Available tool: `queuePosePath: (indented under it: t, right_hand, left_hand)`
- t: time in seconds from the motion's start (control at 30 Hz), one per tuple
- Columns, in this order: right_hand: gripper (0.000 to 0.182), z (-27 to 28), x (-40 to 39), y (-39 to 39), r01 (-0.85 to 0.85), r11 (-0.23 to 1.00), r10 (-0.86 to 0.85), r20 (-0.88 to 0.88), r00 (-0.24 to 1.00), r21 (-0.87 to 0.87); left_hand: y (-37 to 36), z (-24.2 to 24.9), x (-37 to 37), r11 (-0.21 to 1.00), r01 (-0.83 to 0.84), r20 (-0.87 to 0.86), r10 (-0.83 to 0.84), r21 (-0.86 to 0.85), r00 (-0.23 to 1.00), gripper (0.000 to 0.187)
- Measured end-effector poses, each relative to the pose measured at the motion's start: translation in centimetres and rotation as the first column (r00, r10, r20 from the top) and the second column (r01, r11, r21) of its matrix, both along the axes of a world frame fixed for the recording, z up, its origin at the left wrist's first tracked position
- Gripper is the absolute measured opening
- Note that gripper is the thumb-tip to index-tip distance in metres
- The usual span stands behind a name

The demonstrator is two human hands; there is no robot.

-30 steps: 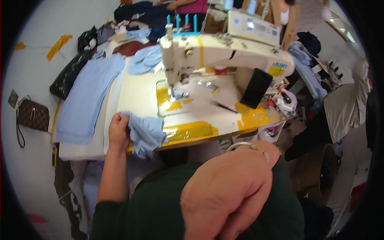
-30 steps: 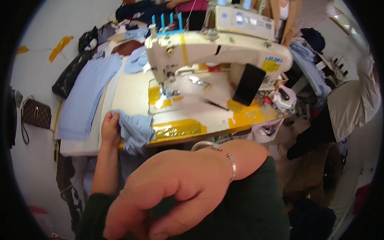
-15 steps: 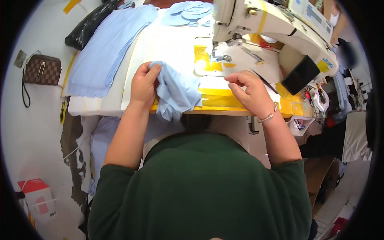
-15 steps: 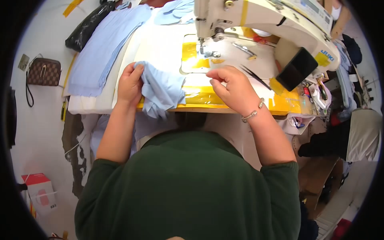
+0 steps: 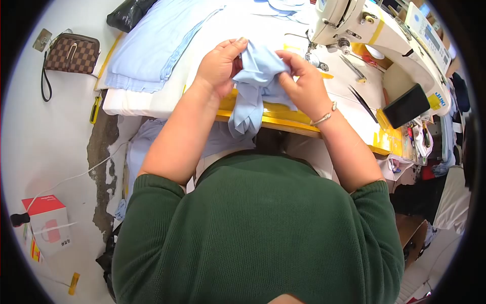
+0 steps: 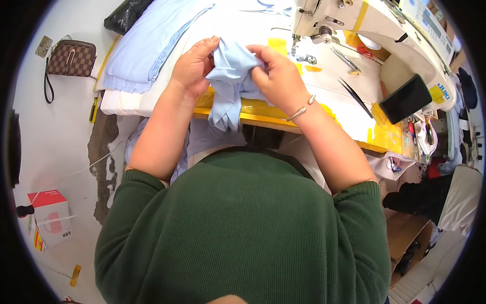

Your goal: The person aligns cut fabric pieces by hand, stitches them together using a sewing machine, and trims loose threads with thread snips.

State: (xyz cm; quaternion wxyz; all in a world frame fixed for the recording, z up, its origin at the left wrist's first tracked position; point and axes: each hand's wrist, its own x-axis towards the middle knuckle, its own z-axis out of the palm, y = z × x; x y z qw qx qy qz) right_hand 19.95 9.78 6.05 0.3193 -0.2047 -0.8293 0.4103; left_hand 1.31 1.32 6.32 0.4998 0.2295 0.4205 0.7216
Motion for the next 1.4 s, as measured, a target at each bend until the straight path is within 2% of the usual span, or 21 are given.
queuePosePath:
  t: [0.1, 0.2, 0.3, 0.37, 0.43, 0.5, 0.57, 0.6, 0.63, 0.67, 0.7, 0.77, 0.8, 0.87, 0.97, 1.03, 1.1, 1.13, 1.2, 1.3, 1.4]
  right_hand:
    - [0.030, -0.7, -0.7, 2.1, -0.079, 0.950, 0.032, -0.157, 0.987, -0.302]
    - [0.024, 0.4, -0.7, 3.4, -0.148, 0.916, 0.067, -0.222, 0.973, -0.373]
    - [0.024, 1.7, -0.4, 3.4, -0.172, 0.914, 0.085, -0.241, 0.967, -0.367]
    - [0.025, 2.2, 0.6, 3.7, -0.220, 0.875, 0.113, -0.261, 0.959, -0.432]
    - [0.027, 2.5, 1.7, 4.2, -0.230, 0.802, 0.123, -0.226, 0.966, -0.551]
    - [0.028, 1.3, 2.4, 4.6, -0.275, 0.561, 0.182, -0.208, 0.961, -0.781]
    - [0.028, 0.3, 2.4, 4.0, -0.164, 0.592, 0.119, -0.116, 0.986, -0.789]
    - [0.029, -0.5, 2.4, 4.2, -0.038, 0.669, 0.086, 0.026, 0.996, -0.742]
    - [0.029, -1.4, 2.4, 4.4, 0.085, 0.736, 0.038, 0.166, 0.985, -0.672]
    - [0.033, -2.9, 2.6, 5.8, 0.122, 0.907, 0.023, 0.336, 0.942, -0.403]
    - [0.033, -2.1, 2.9, 5.8, 0.127, 0.905, 0.020, 0.339, 0.941, -0.407]
    - [0.037, 0.3, 3.3, 5.6, 0.128, 0.991, -0.069, 0.701, 0.710, -0.032]
    - [0.037, 0.0, 3.6, 5.1, 0.131, 0.991, -0.067, 0.701, 0.710, -0.038]
    - [0.038, -0.8, 4.0, 4.2, 0.173, 0.971, -0.229, 0.445, 0.866, 0.164]
    - [0.041, -1.9, 3.8, 4.3, 0.083, 0.943, -0.178, 0.279, 0.944, 0.322]
    - [0.039, -2.3, 3.4, 5.1, 0.089, 0.975, -0.156, 0.343, 0.926, 0.204]
    - [0.036, -2.7, 3.3, 6.1, 0.099, 0.991, -0.126, 0.405, 0.906, 0.086]
    - [0.032, -2.9, 3.6, 6.7, 0.081, 0.993, -0.043, 0.380, 0.924, -0.085]
    - [0.020, -1.0, 4.1, 6.2, 0.085, 0.922, 0.057, 0.347, 0.936, -0.378]
    - [0.020, -0.2, 5.9, 7.3, 0.078, 0.753, 0.073, 0.200, 0.977, -0.654]
    - [0.019, 0.2, 6.6, 8.1, 0.181, 0.859, 0.014, 0.376, 0.927, -0.479]
  left_hand:
    - [0.3, -1.0, -0.9, 0.992, 0.118, -0.045, -0.115, 0.049, 0.992, 0.042]
    - [-0.9, -1.4, 1.2, 0.999, 0.020, -0.659, -0.048, -0.050, 0.751, 0.089]
    - [-1.3, -2.3, 1.1, 0.996, -0.028, -0.831, -0.059, -0.089, 0.553, 0.080]
    - [-1.6, -2.8, -1.1, 0.999, -0.015, -0.725, -0.017, -0.038, 0.689, 0.064]
    - [-3.1, 1.8, -3.1, 0.948, 0.242, -0.544, -0.316, -0.205, 0.777, 0.049]
    - [-2.3, 4.0, -6.1, 0.910, 0.255, -0.694, -0.413, -0.325, 0.589, 0.040]
    - [-0.3, 7.6, -5.8, 0.947, -0.079, -0.941, -0.319, -0.312, -0.110, 0.031]
    - [2.4, 5.5, -8.7, 0.969, -0.053, -0.967, -0.243, -0.240, -0.080, 0.033]
    - [1.3, 8.8, -4.5, 0.864, -0.184, -0.879, -0.476, -0.469, 0.007, 0.034]
    - [2.9, 6.8, -5.9, 0.992, -0.100, -0.949, -0.105, -0.079, -0.297, 0.032]
    - [4.6, 4.6, -7.2, 0.950, 0.099, -0.797, 0.302, 0.295, -0.523, 0.030]
    - [4.7, 3.3, -5.9, 0.959, 0.052, -0.848, 0.270, 0.277, -0.456, 0.028]
    - [4.4, 2.7, -5.3, 0.966, 0.003, -0.891, 0.238, 0.257, -0.387, 0.026]
    - [1.5, -1.0, -4.1, 0.968, -0.070, -0.896, 0.193, 0.240, -0.400, 0.033]
    - [-3.2, -4.5, -3.2, 0.934, -0.273, -0.890, 0.088, 0.229, -0.448, 0.040]
    - [-5.4, -4.2, -3.6, 0.893, -0.386, -0.878, 0.021, 0.232, -0.479, 0.038]
    - [-6.6, -2.4, -4.3, 0.866, -0.453, -0.907, -0.346, -0.209, -0.242, 0.038]
    - [-6.5, -2.1, -5.1, 0.865, -0.454, -0.905, -0.350, -0.214, -0.240, 0.038]
    - [-4.7, -1.2, -7.4, 0.877, -0.414, -0.969, -0.235, -0.244, 0.073, 0.037]
    - [-0.5, 3.8, -10.3, 0.899, -0.322, -0.955, -0.291, -0.295, 0.062, 0.031]
    - [4.2, 6.7, -10.7, 0.938, -0.300, -0.983, -0.181, -0.172, -0.005, 0.029]
